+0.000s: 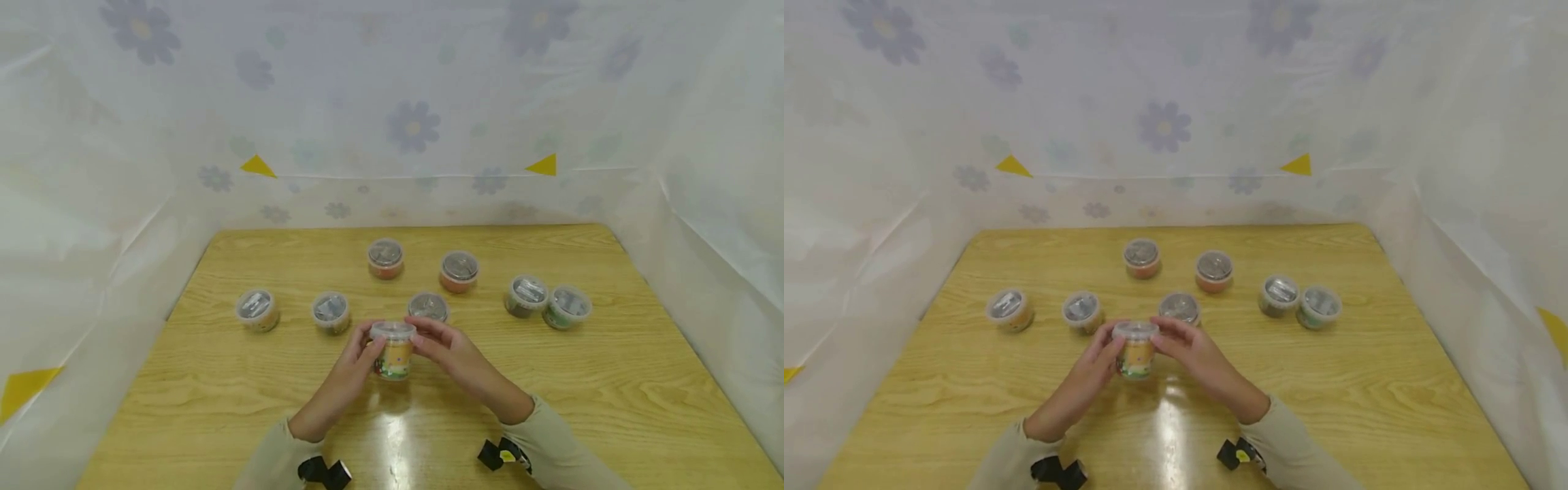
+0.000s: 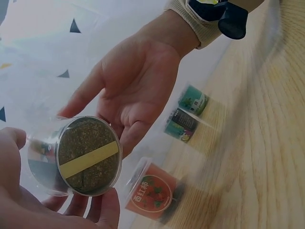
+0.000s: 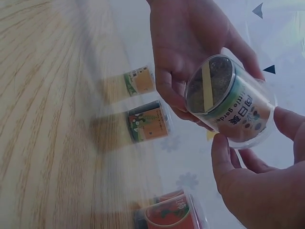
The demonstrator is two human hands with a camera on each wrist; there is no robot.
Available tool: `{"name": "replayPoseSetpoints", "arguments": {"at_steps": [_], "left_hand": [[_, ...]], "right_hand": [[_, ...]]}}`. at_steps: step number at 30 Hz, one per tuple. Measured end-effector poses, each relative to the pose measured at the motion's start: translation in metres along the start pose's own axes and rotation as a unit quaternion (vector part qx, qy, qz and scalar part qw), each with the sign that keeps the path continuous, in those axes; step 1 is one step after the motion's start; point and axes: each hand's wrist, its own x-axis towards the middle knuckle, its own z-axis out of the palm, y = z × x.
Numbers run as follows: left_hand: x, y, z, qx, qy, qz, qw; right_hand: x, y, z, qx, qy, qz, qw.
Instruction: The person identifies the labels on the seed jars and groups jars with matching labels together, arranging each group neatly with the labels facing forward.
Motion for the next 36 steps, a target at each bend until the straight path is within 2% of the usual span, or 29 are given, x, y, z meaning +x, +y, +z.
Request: {"name": "replayPoseSetpoints", "arguments": {"at_steps": [11,21,29,36], "left_hand": [[0.001,0.0009,0.0041,0.001,-0.006,-0.007,1.0],[0.0011,-0.0018,0.0019,0.008,-0.004,-0.006,0.9999],[0.0028,0.0003,-0.0023,0.029,0.025,-0.007,0.9993],[0.0016,0.0019,0.0,0.027,0.025,0.0,0.9993]], "right_hand": [[0.0011,-0.0003,0.0037,0.012,-0.035,-0.009,0.999],[-0.0009,-0.003,0.005,0.004,-0.022,-0.001,1.0],[-0.001,-0.0021,0.0016,0.009,0.004,0.002,1.0],[0.0003,-0.0019,0.0006,0.025,0.001,0.002,1.0]]}}
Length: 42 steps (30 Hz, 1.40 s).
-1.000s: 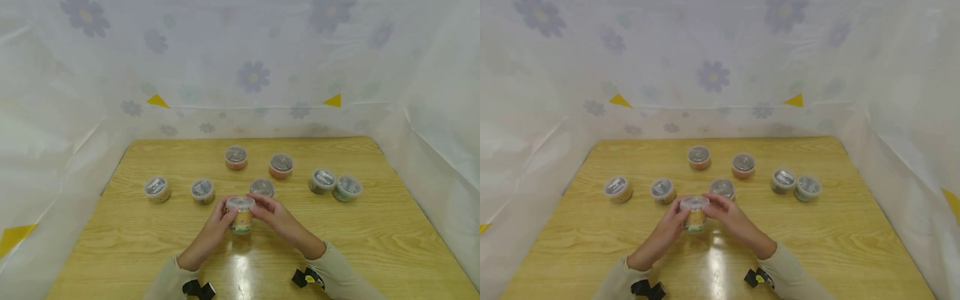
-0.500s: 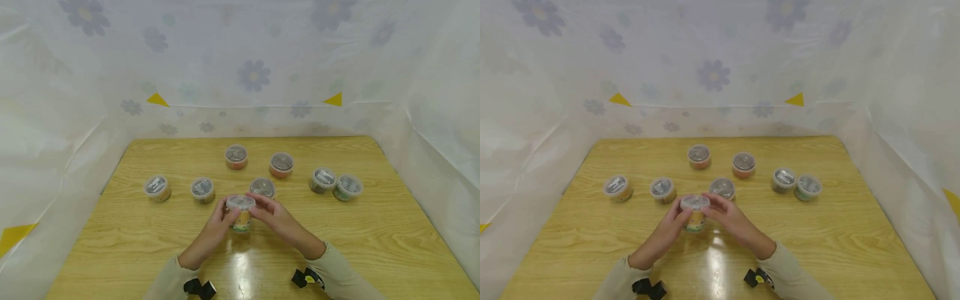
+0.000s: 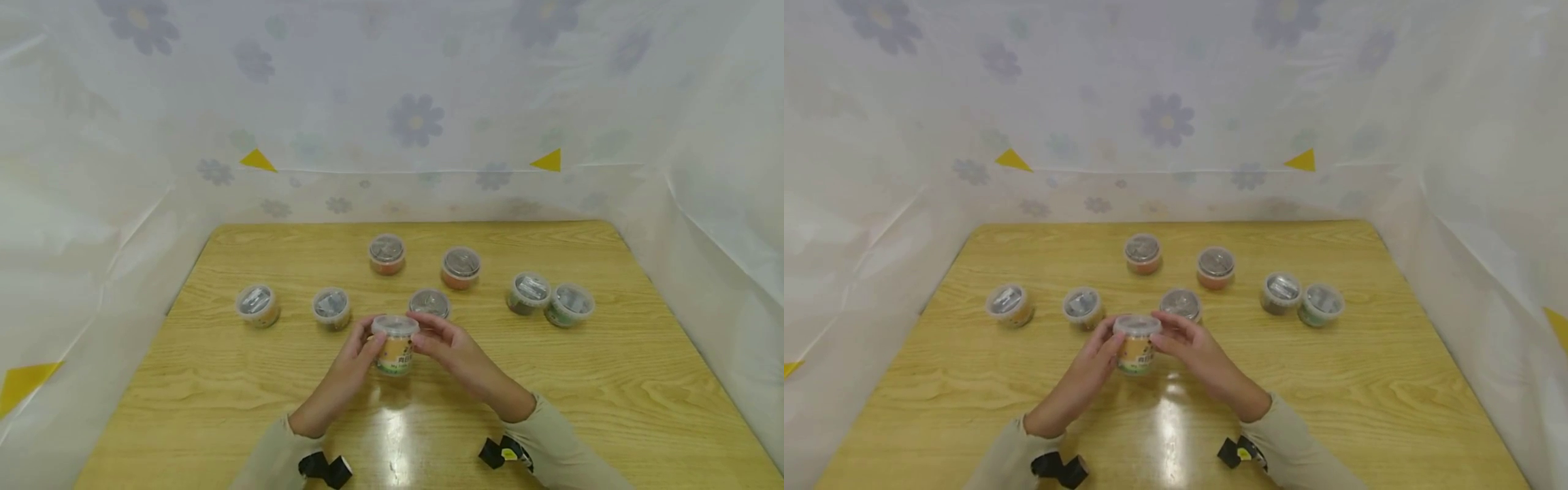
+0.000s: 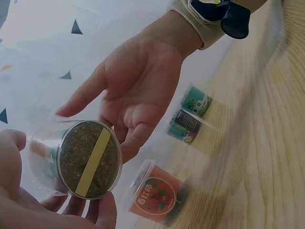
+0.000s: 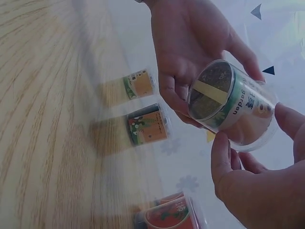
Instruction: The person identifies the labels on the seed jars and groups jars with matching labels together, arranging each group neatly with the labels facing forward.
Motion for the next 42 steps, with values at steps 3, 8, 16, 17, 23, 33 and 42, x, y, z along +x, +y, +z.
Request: {"name": "replayPoseSetpoints", "arguments": {"at_steps": [3,8,16,17,23,33,42], "left_hand": [[0.0,0.0016,0.0019,-0.01,-0.009,-0.003,0.9999],[-0.0002,0.0038,0.005,-0.017,-0.026,-0.004,0.9995],[0.0006,0.0014,0.004,-0.003,-0.029,-0.004,0.9996],[0.001,0.0011,0.0034,-0.003,-0.027,-0.003,0.9996],[0.0014,-0.0003,-0.0008,0.017,-0.003,0.001,0.9999],[0.0004,-0.0002,-0.0003,0.002,-0.012,0.017,0.9998],[0.0011,0.0004,0.0002,0.012,-0.021,0.014,0.9996]], "right_hand": [[-0.0001,0.0,0.0004,-0.004,-0.002,0.0,1.0],[0.0009,-0.0001,0.0036,-0.01,-0.011,-0.002,1.0],[-0.0011,-0.0022,0.0049,-0.007,-0.02,0.0,1.0],[-0.0013,-0.0025,0.0046,-0.01,-0.018,-0.002,1.0],[-0.0021,-0.0041,0.0015,-0.031,0.011,-0.003,0.999],[0.0002,-0.0011,0.0044,-0.012,0.013,-0.003,1.0],[0.0026,-0.0022,0.0082,-0.001,-0.006,-0.013,1.0]]}}
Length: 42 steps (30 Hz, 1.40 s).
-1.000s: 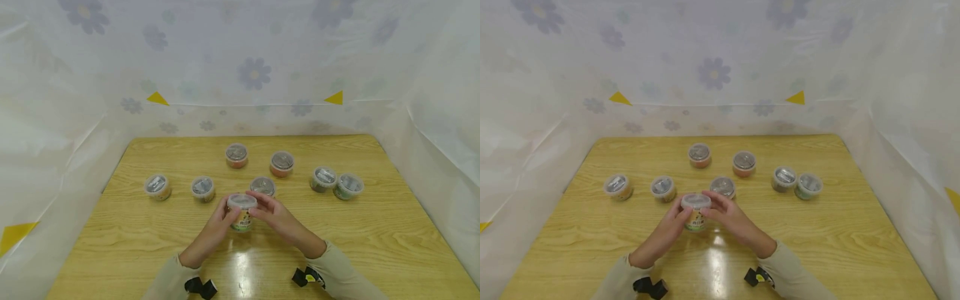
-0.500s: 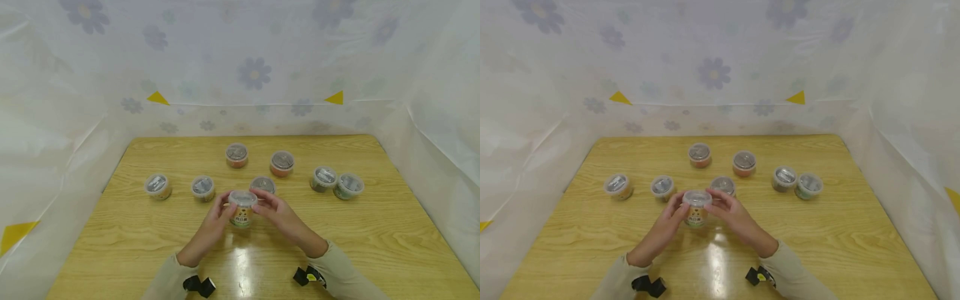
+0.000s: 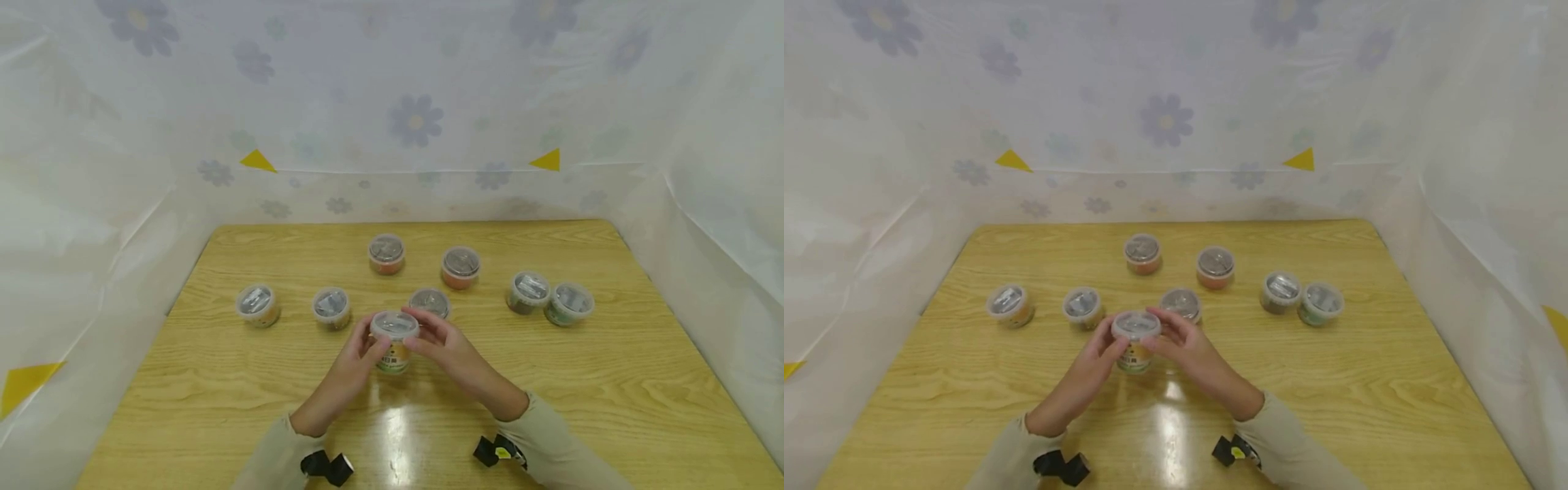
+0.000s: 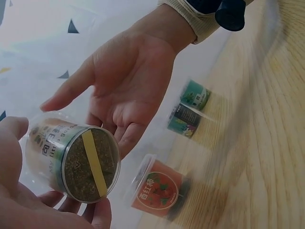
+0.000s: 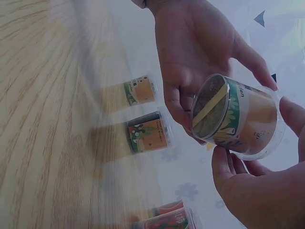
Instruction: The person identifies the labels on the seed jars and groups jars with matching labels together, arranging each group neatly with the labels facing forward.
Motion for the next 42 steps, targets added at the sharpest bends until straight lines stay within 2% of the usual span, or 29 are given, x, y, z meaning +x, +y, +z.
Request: {"name": "replayPoseSetpoints", "arguments": {"at_steps": [7,11,14,17,21,25,27,31,34,39,42], "left_hand": [[-0.001,0.0,-0.001,0.01,0.016,0.008,0.9998],[-0.002,0.0,-0.003,0.021,0.015,0.009,0.9996],[-0.003,0.0,-0.006,0.04,0.014,0.013,0.999],[-0.004,-0.001,-0.01,0.074,0.022,0.036,0.9963],[-0.009,0.017,-0.012,0.105,0.021,0.059,0.9924],[-0.014,0.036,-0.016,0.134,0.011,0.055,0.9894],[-0.016,0.04,-0.022,0.151,0.009,0.046,0.9874],[-0.019,0.043,-0.038,0.165,0.005,0.036,0.9856],[-0.021,0.041,-0.054,0.162,0.007,0.039,0.986],[-0.019,0.03,-0.083,0.176,0.016,0.062,0.9823],[-0.02,0.031,-0.099,0.191,0.026,0.079,0.978]], "right_hand": [[0.0,0.002,0.0,-0.002,0.005,-0.002,1.0],[0.002,0.005,0.001,-0.02,0.012,-0.004,1.0],[0.005,0.006,0.004,-0.041,0.011,-0.018,0.999],[0.009,0.008,0.006,-0.056,0.002,-0.037,0.998],[0.011,0.006,0.011,-0.081,-0.003,-0.065,0.995],[0.017,0.008,0.014,-0.106,-0.004,-0.094,0.99],[0.022,0.011,0.016,-0.121,-0.016,-0.114,0.986],[0.026,0.004,0.024,-0.138,-0.056,-0.148,0.978],[0.028,-0.006,0.032,-0.142,-0.069,-0.151,0.976],[0.037,-0.015,0.039,-0.151,-0.01,-0.118,0.981],[0.047,-0.01,0.04,-0.158,0.011,-0.119,0.98]]}}
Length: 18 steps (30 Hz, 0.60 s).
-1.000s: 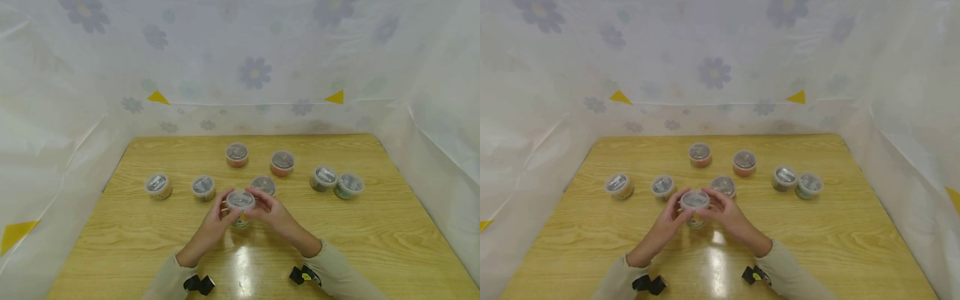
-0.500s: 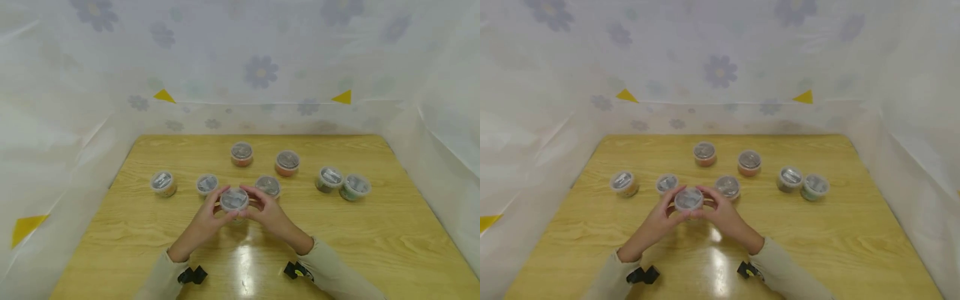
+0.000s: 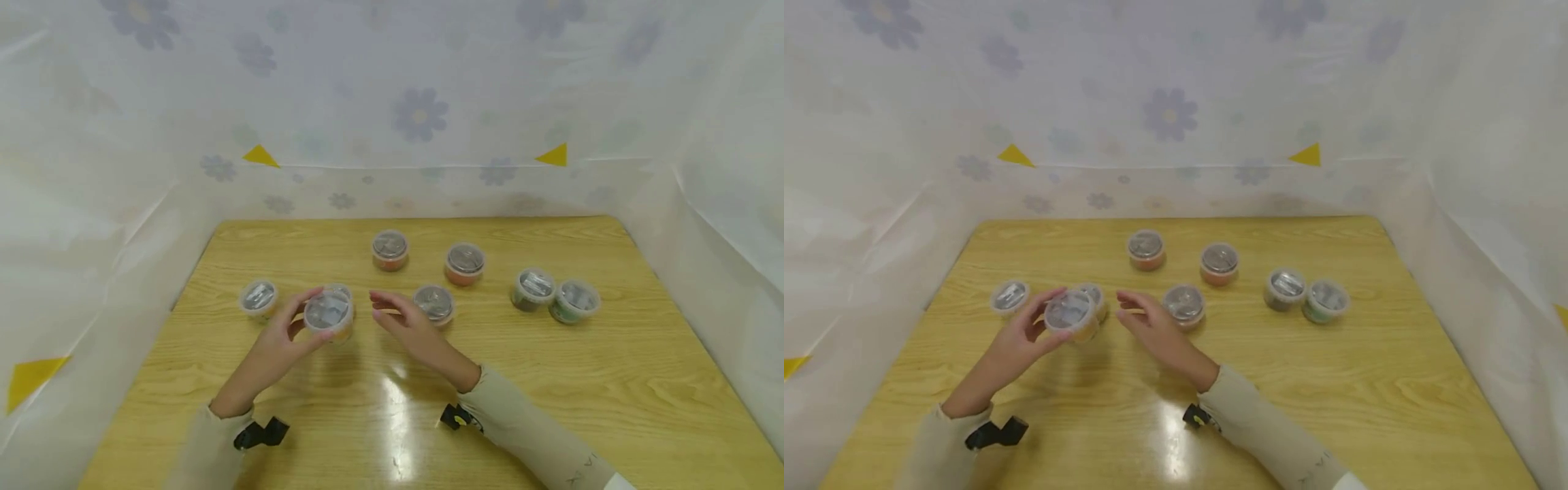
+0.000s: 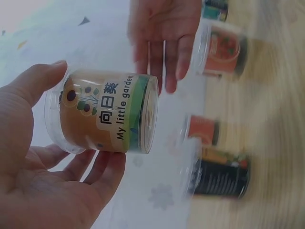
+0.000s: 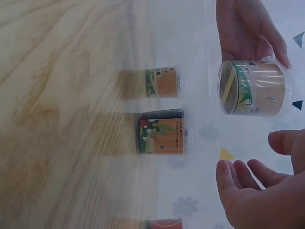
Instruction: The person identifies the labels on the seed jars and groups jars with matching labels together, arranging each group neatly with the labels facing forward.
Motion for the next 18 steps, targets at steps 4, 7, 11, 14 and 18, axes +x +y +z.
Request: {"name": "replayPoseSetpoints", "arguments": {"at_steps": [4,7,11,14,18], "left_hand": [[-0.001,-0.003,-0.02,0.02,0.015,0.001,0.9997],[0.0,-0.006,-0.032,0.03,0.019,-0.01,0.9993],[0.005,-0.01,-0.045,0.038,0.022,-0.033,0.9985],[0.009,-0.012,-0.053,0.043,0.021,-0.047,0.9978],[0.014,-0.017,-0.06,0.039,0.019,-0.061,0.9972]], "right_hand": [[0.015,0.018,0.008,-0.036,-0.019,-0.008,0.999],[0.025,0.03,0.014,-0.078,-0.04,0.007,0.996],[0.036,0.037,0.02,-0.125,-0.054,0.023,0.99],[0.043,0.041,0.024,-0.161,-0.057,0.027,0.985],[0.052,0.047,0.031,-0.195,-0.057,0.027,0.979]]}}
